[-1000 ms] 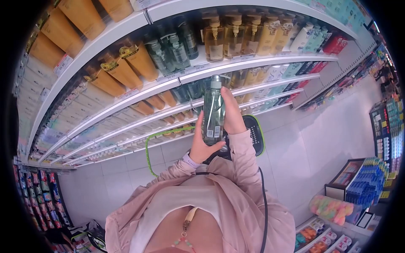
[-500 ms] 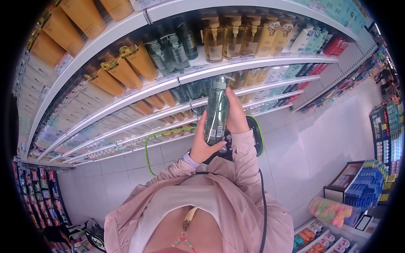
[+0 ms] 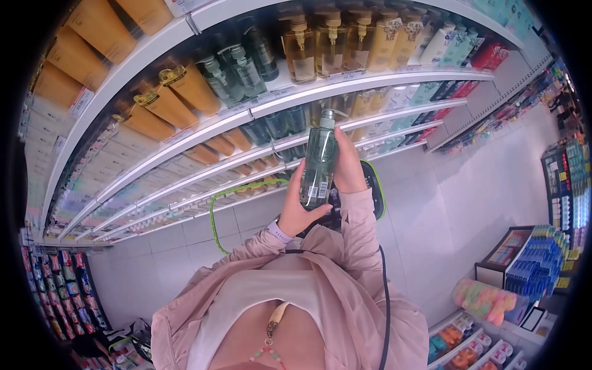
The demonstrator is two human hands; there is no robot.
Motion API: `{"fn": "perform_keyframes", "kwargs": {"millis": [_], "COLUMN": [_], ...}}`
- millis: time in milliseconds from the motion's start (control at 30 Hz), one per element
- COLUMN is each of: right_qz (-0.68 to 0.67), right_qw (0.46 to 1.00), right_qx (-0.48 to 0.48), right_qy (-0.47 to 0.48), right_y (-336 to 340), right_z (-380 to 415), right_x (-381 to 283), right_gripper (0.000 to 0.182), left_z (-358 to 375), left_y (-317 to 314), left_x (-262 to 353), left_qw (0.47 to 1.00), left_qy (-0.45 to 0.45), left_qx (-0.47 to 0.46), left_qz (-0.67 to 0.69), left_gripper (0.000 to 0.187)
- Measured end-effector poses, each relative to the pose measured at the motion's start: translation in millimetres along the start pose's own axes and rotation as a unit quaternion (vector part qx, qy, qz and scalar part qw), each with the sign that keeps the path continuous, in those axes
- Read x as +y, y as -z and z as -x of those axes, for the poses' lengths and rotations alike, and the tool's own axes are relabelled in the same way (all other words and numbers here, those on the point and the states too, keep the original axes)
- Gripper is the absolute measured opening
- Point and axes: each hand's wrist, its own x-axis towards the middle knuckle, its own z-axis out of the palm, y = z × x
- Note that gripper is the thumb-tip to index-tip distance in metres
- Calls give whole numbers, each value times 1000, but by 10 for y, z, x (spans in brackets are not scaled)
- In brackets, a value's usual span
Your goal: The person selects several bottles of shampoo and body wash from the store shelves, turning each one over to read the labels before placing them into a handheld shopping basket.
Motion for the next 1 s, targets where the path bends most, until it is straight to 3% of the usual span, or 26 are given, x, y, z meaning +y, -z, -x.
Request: {"fn": "perform_keyframes", "kwargs": {"millis": [133,200,300,367,500,567,600,633,700,733,1000], "right_qz": [5,-8,5,1,47,80,120,104,76,75,122], "right_qw": [1000,998,993,992,966,958,942,962,947,944,897], "right_qx": [30,70,118,126,256,275,310,246,274,277,234], "right_qy": [8,-5,20,22,-10,-30,-45,-48,-150,-164,-355], "right_y": [96,139,380,555,975,1225,1323,1475,1758,1868,2650], "right_z": [52,101,121,158,239,278,318,366,457,459,593], "right_x": [-26,-58,-13,-13,154,368,472,574,826,918,1550], "right_gripper": [40,29,29,27,48,52,54,45,37,37,40], "left_z": [12,52,124,162,186,206,259,289,364,446,909], "left_y": [-110,-218,-388,-513,-719,-837,-916,-981,-1123,-1219,-1662], "left_x": [-105,-221,-412,-468,-689,-777,-898,-987,-1185,-1316,-2080], "left_qw": [1000,994,984,950,878,785,778,771,683,671,594], "left_qy": [15,54,109,198,326,468,479,488,565,581,694], "left_qx": [-21,-25,-19,8,15,39,35,40,50,61,96], "left_qz": [13,95,141,242,349,404,406,408,461,456,395], "left_gripper": [96,93,85,67,61,58,50,50,35,31,34]}}
